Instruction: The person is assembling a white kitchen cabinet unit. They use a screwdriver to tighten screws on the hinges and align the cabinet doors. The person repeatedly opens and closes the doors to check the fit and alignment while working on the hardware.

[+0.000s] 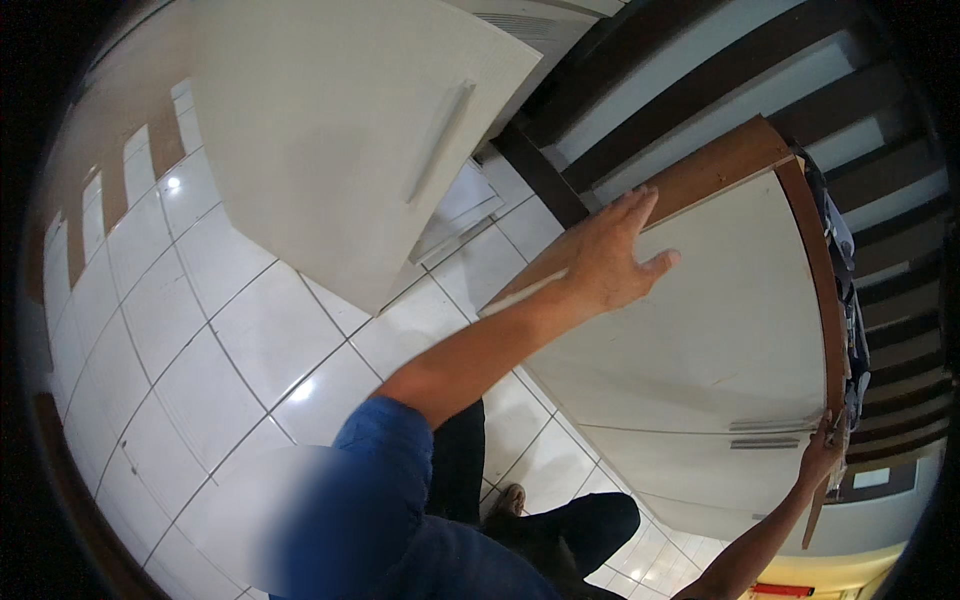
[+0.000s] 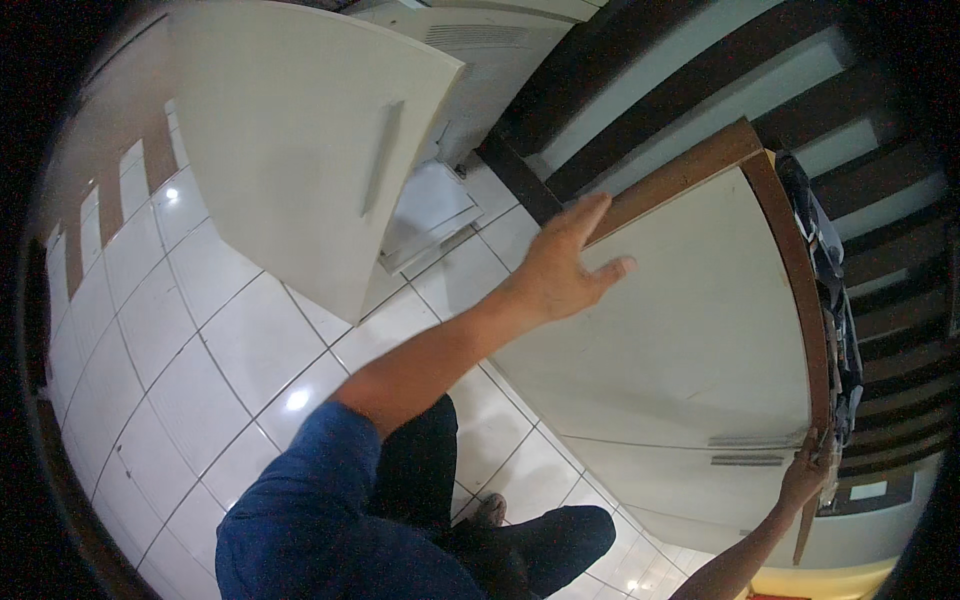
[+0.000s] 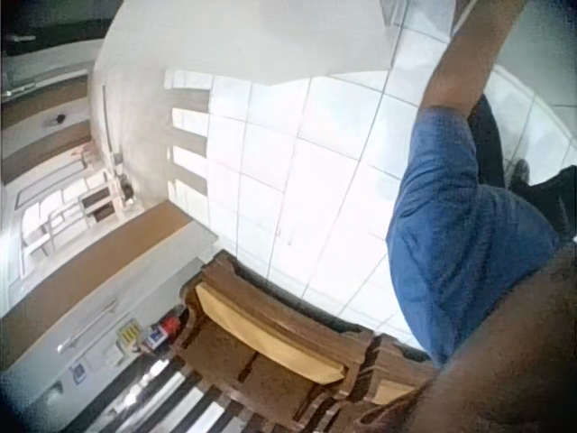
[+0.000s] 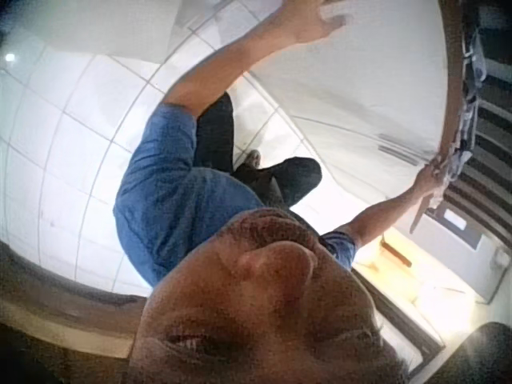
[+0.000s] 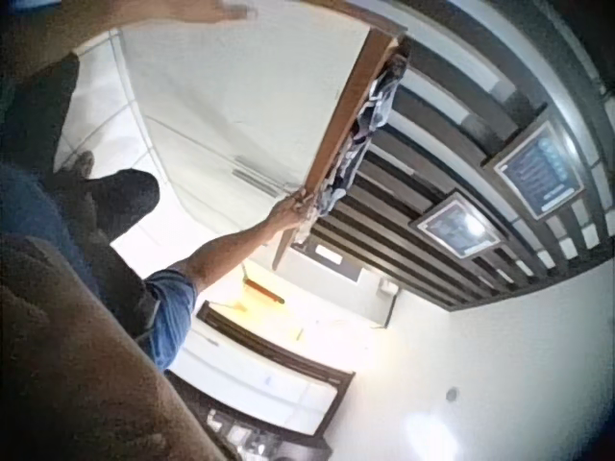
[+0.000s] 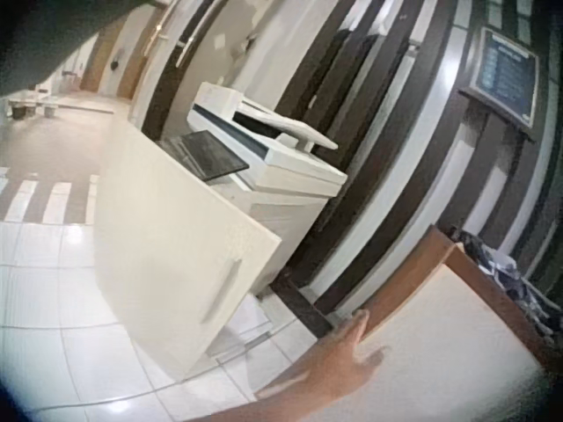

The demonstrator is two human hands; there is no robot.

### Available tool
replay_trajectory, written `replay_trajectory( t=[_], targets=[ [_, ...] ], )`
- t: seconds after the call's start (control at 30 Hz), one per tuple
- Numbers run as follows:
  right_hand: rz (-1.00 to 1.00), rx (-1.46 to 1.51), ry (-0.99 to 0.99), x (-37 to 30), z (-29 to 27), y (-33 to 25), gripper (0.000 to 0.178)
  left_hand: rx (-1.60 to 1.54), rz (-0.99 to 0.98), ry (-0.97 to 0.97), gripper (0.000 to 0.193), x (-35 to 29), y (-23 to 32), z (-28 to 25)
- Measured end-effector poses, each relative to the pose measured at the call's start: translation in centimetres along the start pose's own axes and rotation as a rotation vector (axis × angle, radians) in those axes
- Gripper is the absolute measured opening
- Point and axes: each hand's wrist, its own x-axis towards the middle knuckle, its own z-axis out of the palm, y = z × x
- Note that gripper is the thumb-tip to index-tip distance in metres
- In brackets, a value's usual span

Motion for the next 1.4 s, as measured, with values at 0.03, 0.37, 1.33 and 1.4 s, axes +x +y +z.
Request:
replay_trajectory(
  t=[0.03, 0.37, 1.33, 1.4],
  targets=[
    [0.029, 0.012, -0.014, 0.0, -0.1, -1.4, 0.053, -0.041, -0.046, 0.005, 0.074, -0.3, -0.7, 1.1],
    [0.003, -0.037, 0.032, -0.4, -0.3, -2.6, 0.045, -0.160, -0.142, 0.151, 0.065, -1.3, -3.4, 6.3],
    [0.153, -0.144, -0.019, 0.2, -0.6, 0.1, 0.060, 0.089, -0.654, 0.140, 0.062, -19.4, -22.8, 5.4],
    [0.208, -0.157, -0.026, -0.3, -0.1, -1.7, 0.059, 0.071, -0.716, 0.060, 0.064, -20.5, -24.2, 4.3]
  ],
)
